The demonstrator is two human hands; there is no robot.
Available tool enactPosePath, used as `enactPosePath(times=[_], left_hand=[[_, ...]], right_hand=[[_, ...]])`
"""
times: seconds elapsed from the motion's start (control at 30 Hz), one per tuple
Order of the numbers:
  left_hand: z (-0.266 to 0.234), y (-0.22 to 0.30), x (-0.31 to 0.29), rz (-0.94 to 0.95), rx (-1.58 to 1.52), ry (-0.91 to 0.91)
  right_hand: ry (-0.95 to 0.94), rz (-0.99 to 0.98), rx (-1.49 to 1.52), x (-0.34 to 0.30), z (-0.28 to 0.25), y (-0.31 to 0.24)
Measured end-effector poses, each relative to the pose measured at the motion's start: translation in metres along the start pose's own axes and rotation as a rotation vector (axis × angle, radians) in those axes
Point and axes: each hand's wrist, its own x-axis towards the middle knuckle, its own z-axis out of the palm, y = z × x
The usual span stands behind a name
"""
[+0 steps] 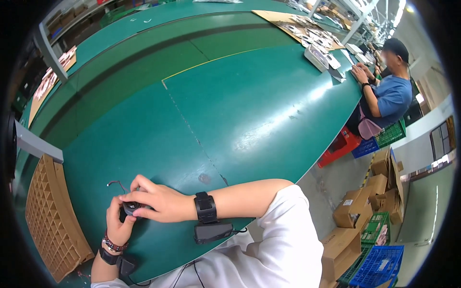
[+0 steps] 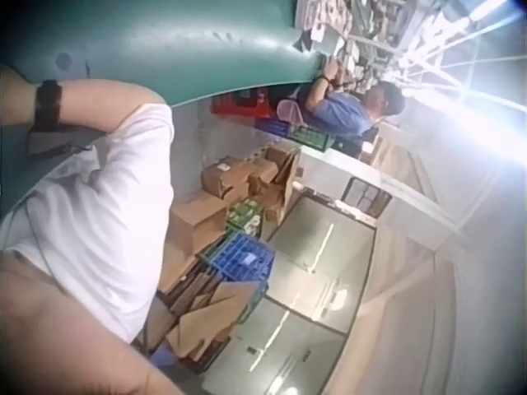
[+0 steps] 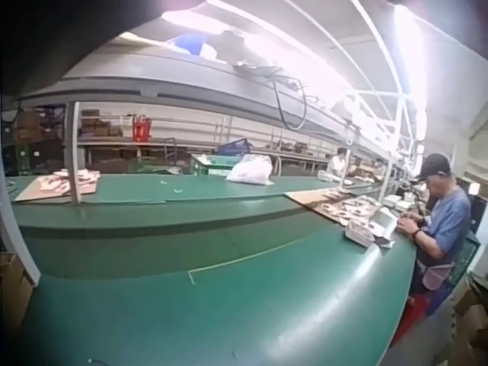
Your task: The person places a speaker into a plastic housing, presses it into position, and connects its wire to a circuit board. After setting the housing aside, they repeat the process with a second speaker and housing before setting that aside as well.
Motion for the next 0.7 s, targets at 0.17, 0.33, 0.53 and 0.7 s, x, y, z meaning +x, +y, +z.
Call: enactPosePath(times=[0.17,0.33,0.53,0.7], left_hand=[[-0.004,-0.001,-0.006,0.014,0.104,-0.062],[-0.003,0.002,-0.003,0.017,0.078,-0.062],[-0.002,-0.002,-0.005,0.124,0.129,-0.047],[-0.003,-0.007,-0.014,0.055,0.091,-0.080]], right_hand=[[-0.013,-0.020,-0.118,-0.001,0.002,-0.006],[0.000,-0.038,-0.143,-0.002,0.004,-0.004],[0.041,-0.133,-0.149,-0.004,0.006,-0.002],[0.087,-0.144,-0.124,-0.004,0.005,-0.006]])
